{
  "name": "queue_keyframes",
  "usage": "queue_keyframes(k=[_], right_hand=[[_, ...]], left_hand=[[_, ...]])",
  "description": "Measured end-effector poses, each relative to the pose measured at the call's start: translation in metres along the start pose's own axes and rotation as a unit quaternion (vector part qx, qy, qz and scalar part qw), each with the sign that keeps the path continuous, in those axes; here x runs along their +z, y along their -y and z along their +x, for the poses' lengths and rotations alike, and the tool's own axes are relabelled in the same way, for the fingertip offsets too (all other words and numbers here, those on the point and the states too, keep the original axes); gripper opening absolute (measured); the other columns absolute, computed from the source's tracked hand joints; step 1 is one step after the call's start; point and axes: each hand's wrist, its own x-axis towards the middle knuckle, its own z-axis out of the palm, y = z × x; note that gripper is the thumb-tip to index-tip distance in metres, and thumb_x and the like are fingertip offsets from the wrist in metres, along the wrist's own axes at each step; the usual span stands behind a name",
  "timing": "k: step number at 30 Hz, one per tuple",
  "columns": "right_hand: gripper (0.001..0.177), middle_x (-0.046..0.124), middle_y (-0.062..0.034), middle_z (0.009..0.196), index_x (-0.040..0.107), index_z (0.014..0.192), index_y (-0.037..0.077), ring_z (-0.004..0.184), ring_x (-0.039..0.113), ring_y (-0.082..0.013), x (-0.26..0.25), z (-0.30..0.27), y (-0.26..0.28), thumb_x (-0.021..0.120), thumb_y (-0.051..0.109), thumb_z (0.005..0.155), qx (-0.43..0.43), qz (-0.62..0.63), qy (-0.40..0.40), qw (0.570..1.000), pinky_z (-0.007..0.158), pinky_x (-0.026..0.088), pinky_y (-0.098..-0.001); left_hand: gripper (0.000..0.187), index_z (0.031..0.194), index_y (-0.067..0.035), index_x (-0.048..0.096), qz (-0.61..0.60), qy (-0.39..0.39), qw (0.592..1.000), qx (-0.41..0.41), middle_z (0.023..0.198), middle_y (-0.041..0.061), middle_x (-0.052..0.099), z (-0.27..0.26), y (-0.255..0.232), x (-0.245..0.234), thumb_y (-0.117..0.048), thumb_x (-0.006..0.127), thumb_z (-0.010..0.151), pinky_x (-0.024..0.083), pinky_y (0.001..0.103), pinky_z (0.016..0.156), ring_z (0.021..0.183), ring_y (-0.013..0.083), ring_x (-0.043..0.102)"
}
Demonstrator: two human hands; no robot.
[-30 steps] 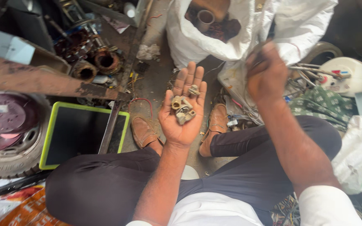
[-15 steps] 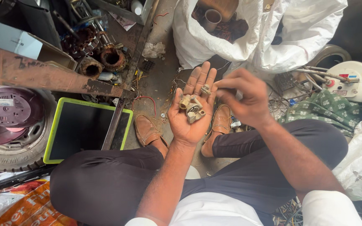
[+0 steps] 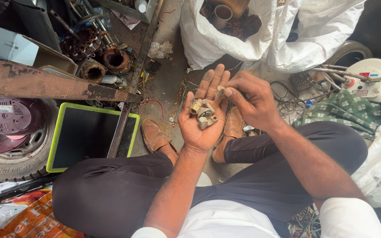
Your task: The person sits on the floor and sorts various metal parts from a wooden cabinet into a white sack. They handle items such as gears, a copper coil, and small metal pieces, placing them into the bag.
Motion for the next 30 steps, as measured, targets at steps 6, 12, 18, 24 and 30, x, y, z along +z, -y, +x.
queue_keyframes(k=[6,12,18,24,30], right_hand=[[0.014,0.065,-0.0072,0.090,0.074,0.107,0.000,0.076,0.062,-0.0142,-0.003,0.000,-0.001,0.065,0.011,0.108,0.014,-0.039,-0.052,0.998,0.066,0.048,-0.0294],[0.011,0.065,-0.0054,0.089,0.074,0.103,0.005,0.071,0.063,-0.0134,-0.008,-0.007,0.007,0.075,0.015,0.097,-0.056,-0.048,0.003,0.997,0.062,0.048,-0.0295],[0.051,0.062,-0.0081,0.085,0.067,0.115,0.002,0.069,0.061,-0.0229,0.008,-0.010,0.018,0.086,0.032,0.080,-0.188,-0.100,0.084,0.973,0.060,0.048,-0.0370],[0.038,0.063,-0.0078,0.089,0.067,0.121,0.002,0.074,0.065,-0.0214,0.014,-0.013,0.022,0.080,0.018,0.089,-0.094,-0.052,0.104,0.989,0.063,0.051,-0.0359],[0.021,0.063,-0.0078,0.089,0.071,0.105,0.004,0.073,0.066,-0.0186,0.012,-0.013,0.023,0.081,0.011,0.088,-0.022,-0.051,0.089,0.994,0.061,0.052,-0.0351]], left_hand=[[0.065,0.160,0.003,0.029,-0.007,-0.006,1.000,0.005,0.173,0.019,0.020,0.001,0.002,0.004,-0.031,0.047,0.107,0.015,0.047,0.133,0.163,0.0331,0.014],[0.067,0.161,0.003,0.028,0.001,0.011,1.000,0.016,0.174,0.019,0.018,0.001,-0.001,0.006,-0.032,0.048,0.108,0.018,0.046,0.133,0.163,0.0331,0.013],[0.075,0.163,0.002,0.026,-0.002,0.028,1.000,0.014,0.175,0.018,0.016,-0.001,-0.002,0.011,-0.030,0.053,0.100,0.017,0.045,0.134,0.164,0.0328,0.011],[0.081,0.162,0.003,0.025,0.037,0.020,0.999,0.012,0.174,0.019,0.018,-0.001,0.000,0.013,-0.030,0.052,0.093,0.017,0.043,0.134,0.163,0.0333,0.012],[0.081,0.163,0.002,0.024,0.060,-0.002,0.998,0.022,0.173,0.018,0.020,-0.001,0.001,0.007,-0.031,0.052,0.094,0.018,0.043,0.134,0.163,0.0332,0.015]])
